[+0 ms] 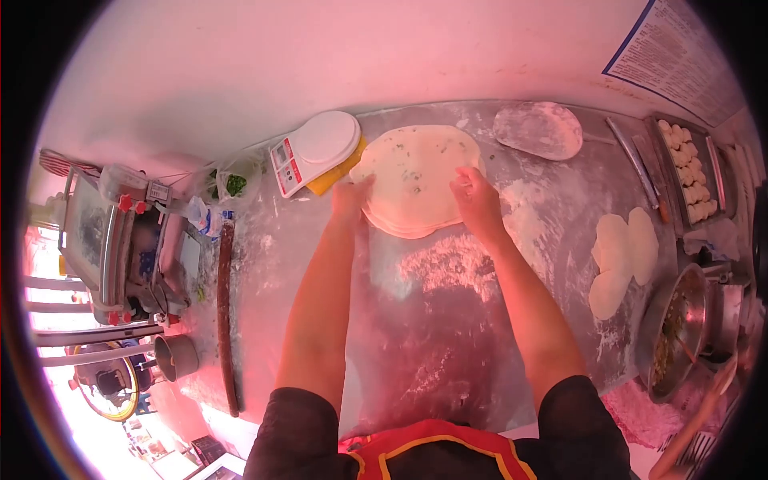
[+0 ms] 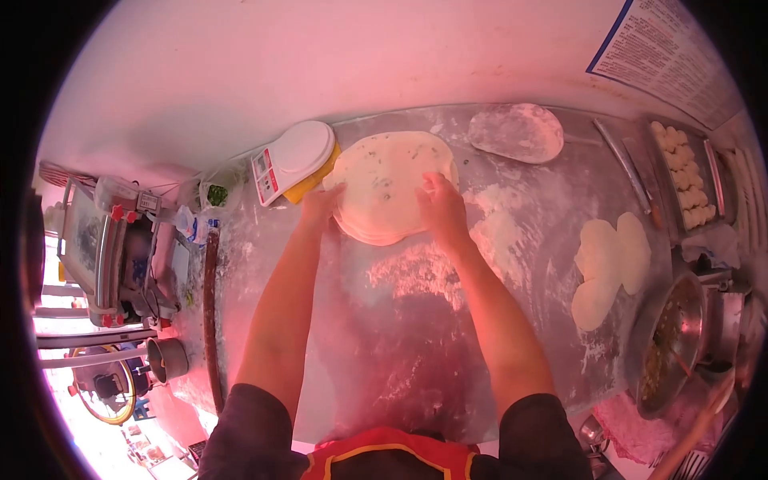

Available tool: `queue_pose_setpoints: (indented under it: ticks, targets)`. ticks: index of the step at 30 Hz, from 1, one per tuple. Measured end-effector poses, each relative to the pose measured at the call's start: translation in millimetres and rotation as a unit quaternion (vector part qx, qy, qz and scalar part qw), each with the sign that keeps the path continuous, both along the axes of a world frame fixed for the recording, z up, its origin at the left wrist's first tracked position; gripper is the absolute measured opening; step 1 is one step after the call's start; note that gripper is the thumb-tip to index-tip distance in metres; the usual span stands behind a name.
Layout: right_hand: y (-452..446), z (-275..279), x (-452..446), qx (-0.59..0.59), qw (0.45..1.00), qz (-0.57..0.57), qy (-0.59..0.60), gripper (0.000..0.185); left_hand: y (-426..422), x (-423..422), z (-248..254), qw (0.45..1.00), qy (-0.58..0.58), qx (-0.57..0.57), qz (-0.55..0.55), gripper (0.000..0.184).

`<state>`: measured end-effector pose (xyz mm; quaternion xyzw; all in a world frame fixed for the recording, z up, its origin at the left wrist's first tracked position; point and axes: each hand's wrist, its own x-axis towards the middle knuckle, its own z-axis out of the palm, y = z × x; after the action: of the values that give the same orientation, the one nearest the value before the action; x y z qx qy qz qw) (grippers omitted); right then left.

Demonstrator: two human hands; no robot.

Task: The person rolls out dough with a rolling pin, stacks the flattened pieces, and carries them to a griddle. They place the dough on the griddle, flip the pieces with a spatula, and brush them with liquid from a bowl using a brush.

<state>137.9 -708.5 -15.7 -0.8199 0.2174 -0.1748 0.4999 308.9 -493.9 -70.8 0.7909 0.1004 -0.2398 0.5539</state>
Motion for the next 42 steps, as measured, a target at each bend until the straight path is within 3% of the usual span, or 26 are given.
queue_pose_setpoints:
  ticks: [3,6,9,12,18,21,24,27,30,32,33,34,35,36,38,40,42]
  targets:
    - [3,3,11,0.033,0.999,-0.011,0.001,0.033,-3,9,-9,0.996,-0.062,-0.014,-0.061,0.046]
    - [2,0,14,0.04,0.999,-0.011,-0.021,0.03,-7,5,-3,0.99,-0.121,-0.009,-0.073,0.034]
    - [0,-5,20,0.043,0.998,-0.011,-0.052,0.028,-12,1,8,0.988,-0.032,-0.149,0.014,0.049]
    - [-2,-4,25,0.053,0.997,-0.013,-0.046,0.026,-11,-2,29,0.981,0.069,-0.183,-0.002,0.048]
    - [-12,-3,26,0.051,0.999,0.008,-0.011,0.028,-30,-16,75,0.987,0.102,-0.108,-0.065,0.047]
    - [-14,-7,24,0.054,0.998,0.01,-0.021,0.028,-26,-17,70,0.981,0.044,-0.093,-0.165,0.047]
    - [-12,-7,24,0.048,0.999,0.016,-0.017,0.029,-30,-20,51,0.98,0.018,-0.159,-0.121,0.044]
    - [-10,-1,28,0.059,0.998,0.022,-0.023,0.03,-33,-16,52,0.977,0.142,-0.158,0.001,0.042]
    - [-9,-2,35,0.116,0.992,0.016,-0.055,0.031,-42,-14,56,0.96,0.184,-0.213,0.002,0.038]
    - [-15,-9,49,0.178,0.982,0.018,-0.056,0.037,-57,-20,67,0.986,0.026,-0.15,-0.074,0.033]
    - [-16,-13,55,0.291,0.953,-0.001,-0.08,0.039,-70,-27,80,0.985,-0.052,-0.119,-0.114,0.03]
    - [-18,-20,61,0.397,0.912,-0.017,-0.102,0.043,-86,-41,111,0.966,-0.128,0.036,-0.222,0.025]
    - [-20,-27,67,0.496,0.858,-0.041,-0.125,0.047,-105,-61,155,0.907,-0.202,0.185,-0.32,0.021]
    - [-20,-30,69,0.567,0.808,-0.069,-0.148,0.046,-121,-79,175,0.812,-0.27,0.326,-0.403,0.018]
    - [-14,-17,53,0.598,0.772,-0.105,-0.187,0.046,-146,-128,148,0.731,-0.466,0.283,-0.41,0.022]
    - [-5,7,26,0.528,0.813,-0.122,-0.212,0.045,-157,-182,156,0.696,-0.548,0.194,-0.422,0.022]
    - [3,36,-6,0.394,0.885,-0.133,-0.21,0.044,-163,-219,170,0.671,-0.533,0.193,-0.477,0.022]
